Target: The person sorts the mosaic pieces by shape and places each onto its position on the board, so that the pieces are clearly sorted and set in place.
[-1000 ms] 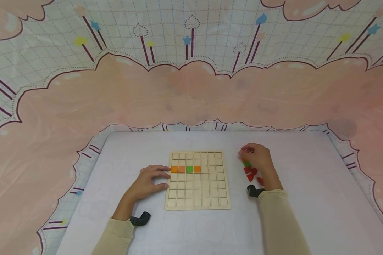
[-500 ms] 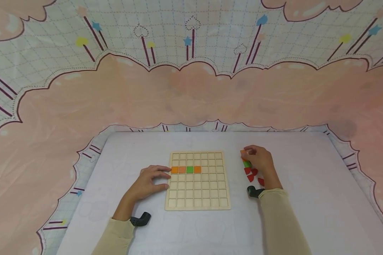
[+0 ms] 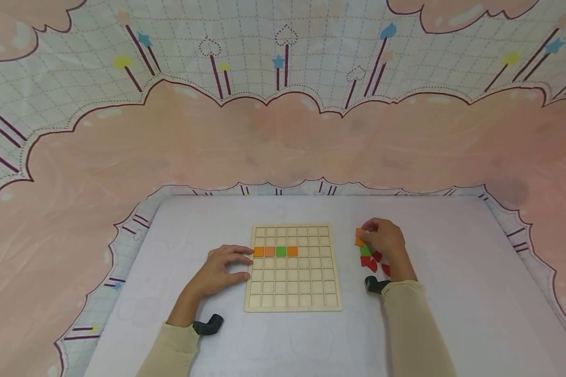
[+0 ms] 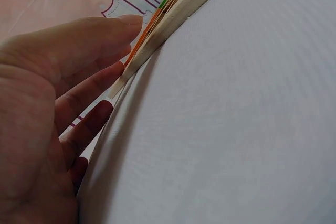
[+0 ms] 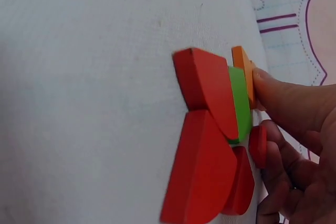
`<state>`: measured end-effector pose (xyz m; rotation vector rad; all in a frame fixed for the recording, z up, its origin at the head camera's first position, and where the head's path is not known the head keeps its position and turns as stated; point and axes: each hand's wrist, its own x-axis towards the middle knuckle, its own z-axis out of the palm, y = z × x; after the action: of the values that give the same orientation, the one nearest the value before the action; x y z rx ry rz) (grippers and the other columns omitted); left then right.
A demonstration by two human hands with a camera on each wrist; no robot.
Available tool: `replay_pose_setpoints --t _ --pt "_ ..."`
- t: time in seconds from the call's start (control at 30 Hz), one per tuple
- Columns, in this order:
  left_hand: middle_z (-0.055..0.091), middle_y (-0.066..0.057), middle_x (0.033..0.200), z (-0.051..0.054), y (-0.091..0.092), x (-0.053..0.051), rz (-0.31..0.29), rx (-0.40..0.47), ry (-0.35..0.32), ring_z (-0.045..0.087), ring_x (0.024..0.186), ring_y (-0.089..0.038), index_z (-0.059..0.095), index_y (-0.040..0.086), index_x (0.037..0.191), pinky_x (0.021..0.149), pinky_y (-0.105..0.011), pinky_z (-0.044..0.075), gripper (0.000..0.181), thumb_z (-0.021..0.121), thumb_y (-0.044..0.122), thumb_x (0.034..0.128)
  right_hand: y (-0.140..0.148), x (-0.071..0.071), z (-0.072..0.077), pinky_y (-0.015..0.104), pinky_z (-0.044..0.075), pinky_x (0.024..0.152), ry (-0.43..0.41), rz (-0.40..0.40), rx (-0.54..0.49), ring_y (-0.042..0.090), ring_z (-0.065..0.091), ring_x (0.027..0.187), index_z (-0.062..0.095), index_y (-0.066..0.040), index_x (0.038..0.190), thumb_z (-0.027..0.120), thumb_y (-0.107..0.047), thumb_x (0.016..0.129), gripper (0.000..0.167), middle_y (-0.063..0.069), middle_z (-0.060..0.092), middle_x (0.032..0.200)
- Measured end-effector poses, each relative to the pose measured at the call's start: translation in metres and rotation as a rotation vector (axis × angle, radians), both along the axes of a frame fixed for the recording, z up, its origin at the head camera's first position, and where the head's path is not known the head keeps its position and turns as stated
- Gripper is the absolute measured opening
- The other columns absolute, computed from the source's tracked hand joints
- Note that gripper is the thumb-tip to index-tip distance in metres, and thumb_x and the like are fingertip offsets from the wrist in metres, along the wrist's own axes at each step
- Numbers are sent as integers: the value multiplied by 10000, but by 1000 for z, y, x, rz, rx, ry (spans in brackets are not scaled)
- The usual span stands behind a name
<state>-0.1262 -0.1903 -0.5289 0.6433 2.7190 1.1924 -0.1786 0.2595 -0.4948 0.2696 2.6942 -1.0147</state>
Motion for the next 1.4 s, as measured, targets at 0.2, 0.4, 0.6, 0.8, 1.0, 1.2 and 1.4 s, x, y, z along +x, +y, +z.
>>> replay_pose_setpoints --t 0.2,0.4,0.6,0.8,1.0,1.2,1.4 --pt "656 117 1352 1 0 0 -3 -6 4 539 1323 -207 775 291 1055 1123 -513 239 238 843 310 827 1 2 1 294 483 713 17 22 -2 301 568 936 650 -29 1160 714 -330 958 368 167 644 1071" --pt "659 112 1348 2 0 1 3 -5 -3 538 1323 -206 777 282 1048 1124 -510 240 233 843 304 826 3 3 -2 270 506 695 15 16 -39 270 578 884 624 -59 1140 701 -304 972 307 137 647 1037" --pt "659 114 1347 3 0 0 3 0 -5 535 1327 -203 777 285 1045 1118 -500 239 231 847 302 825 2 7 -1 282 546 655 21 6 -84 250 598 809 641 -64 1149 689 -322 983 310 138 663 1018" --pt "660 117 1344 3 -1 0 0 9 -7 536 1322 -204 776 292 1042 1112 -500 237 232 851 300 822 -2 13 0 287 540 636 65 -4 -104 251 585 826 666 -89 1151 705 -404 961 370 120 650 1015" --pt "663 108 1343 2 -1 0 -3 11 -2 538 1325 -213 776 286 1041 1117 -513 233 231 850 303 823 -8 19 2 266 542 657 124 -6 -131 245 597 875 682 -96 1165 712 -397 957 367 132 682 1067" --pt "664 104 1343 1 -1 0 -3 12 -2 541 1321 -215 778 277 1044 1118 -513 233 235 850 305 822 -20 21 2 238 607 762 109 -4 -324 175 729 875 665 -19 1174 727 -287 960 348 172 680 1138" --pt "668 103 1338 0 -1 0 -4 6 3 546 1313 -210 777 281 1042 1110 -515 245 237 853 304 819 -31 21 -1 230 598 764 98 23 -420 134 725 849 659 9 1163 735 -257 954 347 143 692 1074"
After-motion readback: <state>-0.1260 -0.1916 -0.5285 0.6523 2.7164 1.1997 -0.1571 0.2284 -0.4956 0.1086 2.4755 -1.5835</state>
